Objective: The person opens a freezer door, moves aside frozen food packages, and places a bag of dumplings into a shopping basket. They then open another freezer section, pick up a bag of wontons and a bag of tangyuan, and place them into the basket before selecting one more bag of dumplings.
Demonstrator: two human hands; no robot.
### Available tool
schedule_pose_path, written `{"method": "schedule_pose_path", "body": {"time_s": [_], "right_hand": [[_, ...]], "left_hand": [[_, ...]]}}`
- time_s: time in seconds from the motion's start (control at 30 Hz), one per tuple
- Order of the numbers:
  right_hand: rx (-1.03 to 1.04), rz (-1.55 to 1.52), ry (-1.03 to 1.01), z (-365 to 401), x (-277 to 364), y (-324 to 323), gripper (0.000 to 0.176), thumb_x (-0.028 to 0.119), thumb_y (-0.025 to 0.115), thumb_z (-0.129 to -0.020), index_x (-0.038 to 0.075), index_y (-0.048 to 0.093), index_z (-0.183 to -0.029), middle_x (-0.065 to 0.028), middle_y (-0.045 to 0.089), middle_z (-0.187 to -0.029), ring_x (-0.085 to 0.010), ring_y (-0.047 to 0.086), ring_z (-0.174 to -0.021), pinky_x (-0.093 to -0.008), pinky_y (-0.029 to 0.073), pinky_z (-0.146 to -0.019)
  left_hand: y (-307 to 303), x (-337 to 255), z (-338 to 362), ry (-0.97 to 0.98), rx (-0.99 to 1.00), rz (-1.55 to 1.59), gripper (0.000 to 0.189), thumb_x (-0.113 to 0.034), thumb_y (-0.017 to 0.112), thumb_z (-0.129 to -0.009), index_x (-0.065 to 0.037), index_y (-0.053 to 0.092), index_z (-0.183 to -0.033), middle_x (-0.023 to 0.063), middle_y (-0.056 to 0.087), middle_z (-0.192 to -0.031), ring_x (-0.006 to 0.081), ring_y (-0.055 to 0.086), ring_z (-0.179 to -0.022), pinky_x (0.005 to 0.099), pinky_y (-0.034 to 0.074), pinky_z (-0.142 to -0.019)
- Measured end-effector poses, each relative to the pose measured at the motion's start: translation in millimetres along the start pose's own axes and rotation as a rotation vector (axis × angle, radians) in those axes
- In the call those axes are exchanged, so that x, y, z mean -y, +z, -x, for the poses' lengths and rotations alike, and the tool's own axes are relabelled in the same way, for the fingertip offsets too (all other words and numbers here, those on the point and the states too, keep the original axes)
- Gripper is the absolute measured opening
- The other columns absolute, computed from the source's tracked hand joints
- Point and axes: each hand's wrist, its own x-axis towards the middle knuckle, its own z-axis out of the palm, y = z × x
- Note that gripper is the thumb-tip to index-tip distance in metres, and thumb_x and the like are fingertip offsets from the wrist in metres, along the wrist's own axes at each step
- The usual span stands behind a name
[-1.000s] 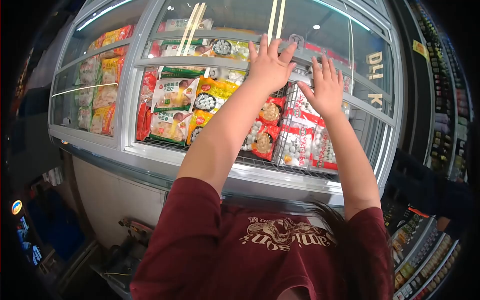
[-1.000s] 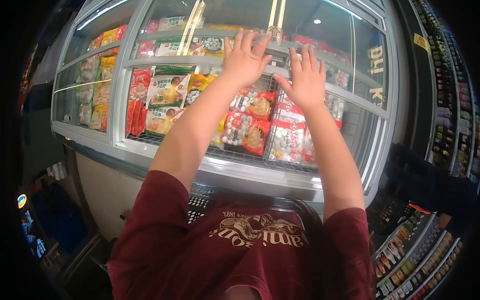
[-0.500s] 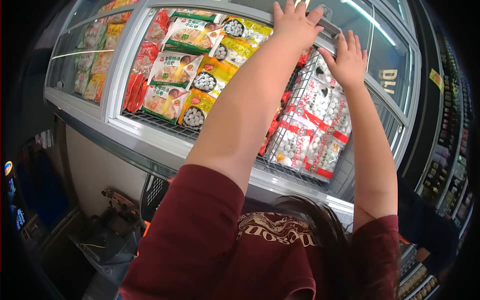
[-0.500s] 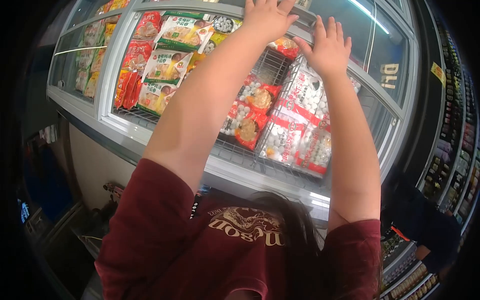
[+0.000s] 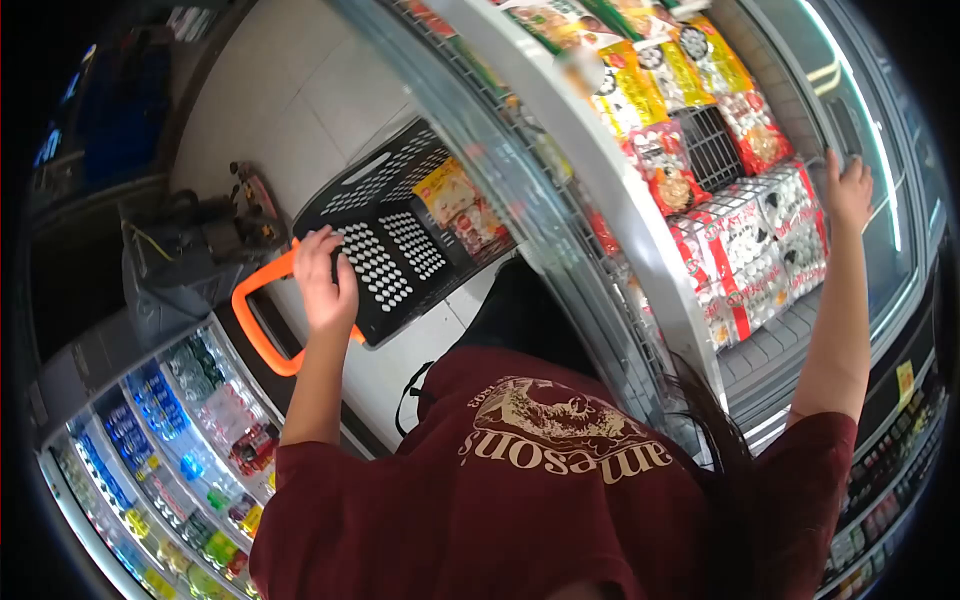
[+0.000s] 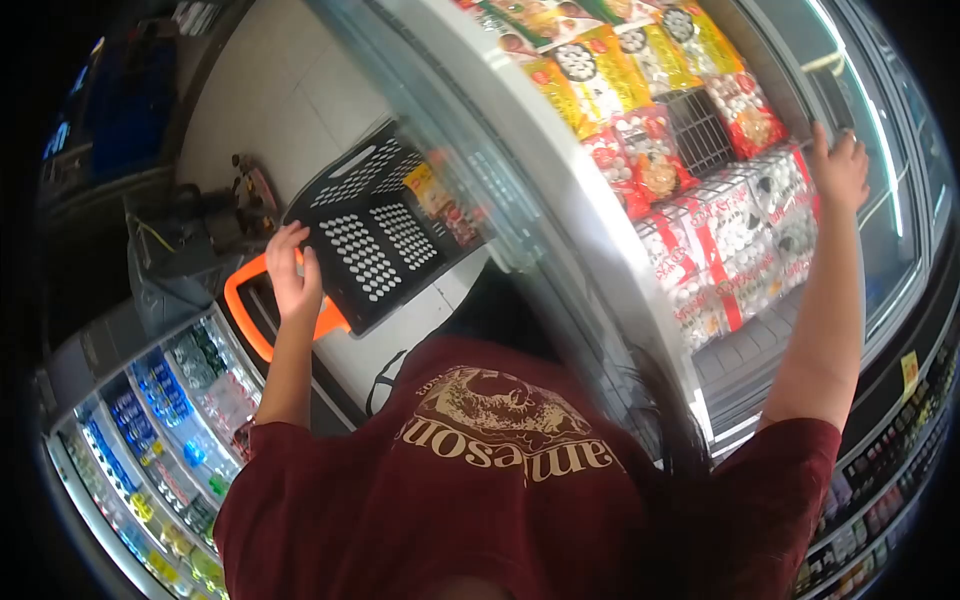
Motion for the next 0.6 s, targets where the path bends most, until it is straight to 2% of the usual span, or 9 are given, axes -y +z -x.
{"method": "schedule_pose_path", "body": {"time_s": [0.1, 0.2, 0.3, 0.37, 0.4, 0.43, 0.5, 0.53, 0.6], "right_hand": [[0.107, -0.067, 0.108, -13, 2, 4, 0.080, 0.068, 0.038, -0.072, 0.014, 0.030, -0.130, -0.0187, 0.025, -0.134, -0.0322, 0.022, -0.125, -0.0491, 0.019, -0.099], [0.159, 0.154, 0.394, -31, 10, 51, 0.080, 0.065, 0.041, -0.071, 0.013, 0.030, -0.130, -0.0212, 0.031, -0.131, -0.0343, 0.026, -0.123, -0.0479, 0.019, -0.100], [0.017, -0.036, 0.122, -9, 119, -24, 0.075, 0.052, 0.051, -0.073, 0.007, 0.031, -0.129, -0.0203, 0.039, -0.124, -0.0311, 0.034, -0.118, -0.0421, 0.023, -0.099], [-0.146, -0.915, -0.163, 64, 233, -95, 0.064, 0.035, 0.058, -0.076, 0.001, 0.035, -0.125, -0.0173, 0.046, -0.117, -0.0260, 0.042, -0.111, -0.0343, 0.029, -0.095], [-0.048, -1.282, -0.050, 130, 309, -149, 0.049, 0.020, 0.058, -0.077, -0.002, 0.042, -0.118, -0.0148, 0.048, -0.114, -0.0205, 0.046, -0.104, -0.0278, 0.034, -0.090], [-0.026, -1.443, -0.096, 173, 360, -163, 0.038, 0.016, 0.055, -0.080, -0.001, 0.047, -0.113, -0.0125, 0.050, -0.110, -0.0172, 0.048, -0.099, -0.0266, 0.035, -0.087], [0.340, -1.491, -0.206, 257, 437, -156, 0.024, 0.014, 0.051, -0.082, 0.005, 0.054, -0.104, -0.0054, 0.055, -0.101, -0.0141, 0.048, -0.097, -0.0264, 0.034, -0.087], [0.474, -1.433, -0.358, 301, 471, -136, 0.016, 0.011, 0.049, -0.083, 0.005, 0.057, -0.096, -0.0029, 0.058, -0.092, -0.0122, 0.050, -0.090, -0.0250, 0.037, -0.082], [0.848, -1.302, -0.266, 387, 526, -41, 0.015, 0.009, 0.054, -0.078, 0.004, 0.057, -0.092, -0.0038, 0.059, -0.084, -0.0118, 0.054, -0.080, -0.0244, 0.042, -0.073]], "left_hand": [[7, 43, 49, -0.075, 0.039, 0.139, 0.016, -0.001, 0.050, -0.072, -0.001, 0.055, -0.088, 0.0132, 0.056, -0.096, 0.0310, 0.050, -0.094, 0.0382, 0.037, -0.085], [28, 67, 71, -0.198, 0.103, 0.259, 0.014, -0.005, 0.051, -0.073, -0.001, 0.056, -0.086, 0.0132, 0.057, -0.093, 0.0301, 0.052, -0.091, 0.0367, 0.039, -0.082], [70, 97, 72, -0.327, 0.261, 0.378, 0.017, -0.010, 0.050, -0.075, -0.001, 0.057, -0.087, 0.0157, 0.058, -0.088, 0.0315, 0.054, -0.086, 0.0373, 0.042, -0.076], [110, 116, 70, -0.384, 0.348, 0.423, 0.018, -0.014, 0.049, -0.075, -0.001, 0.057, -0.085, 0.0172, 0.059, -0.083, 0.0328, 0.055, -0.081, 0.0389, 0.043, -0.072], [137, 129, 71, -0.447, 0.449, 0.438, 0.019, -0.017, 0.049, -0.075, -0.002, 0.056, -0.085, 0.0175, 0.059, -0.083, 0.0329, 0.055, -0.081, 0.0392, 0.044, -0.071], [161, 138, 74, -0.513, 0.547, 0.455, 0.021, -0.020, 0.048, -0.075, -0.003, 0.056, -0.085, 0.0177, 0.059, -0.082, 0.0330, 0.056, -0.080, 0.0396, 0.044, -0.070], [195, 150, 72, -0.617, 0.730, 0.389, 0.023, -0.022, 0.048, -0.075, -0.003, 0.056, -0.086, 0.0176, 0.059, -0.084, 0.0323, 0.056, -0.082, 0.0397, 0.044, -0.071], [214, 159, 72, -0.666, 0.824, 0.355, 0.024, -0.024, 0.047, -0.075, -0.004, 0.055, -0.087, 0.0175, 0.059, -0.084, 0.0320, 0.056, -0.083, 0.0398, 0.045, -0.071], [267, 177, 83, -0.614, 0.862, 0.270, 0.026, -0.024, 0.046, -0.076, -0.005, 0.056, -0.091, 0.0163, 0.059, -0.090, 0.0314, 0.056, -0.087, 0.0406, 0.045, -0.076]]}}
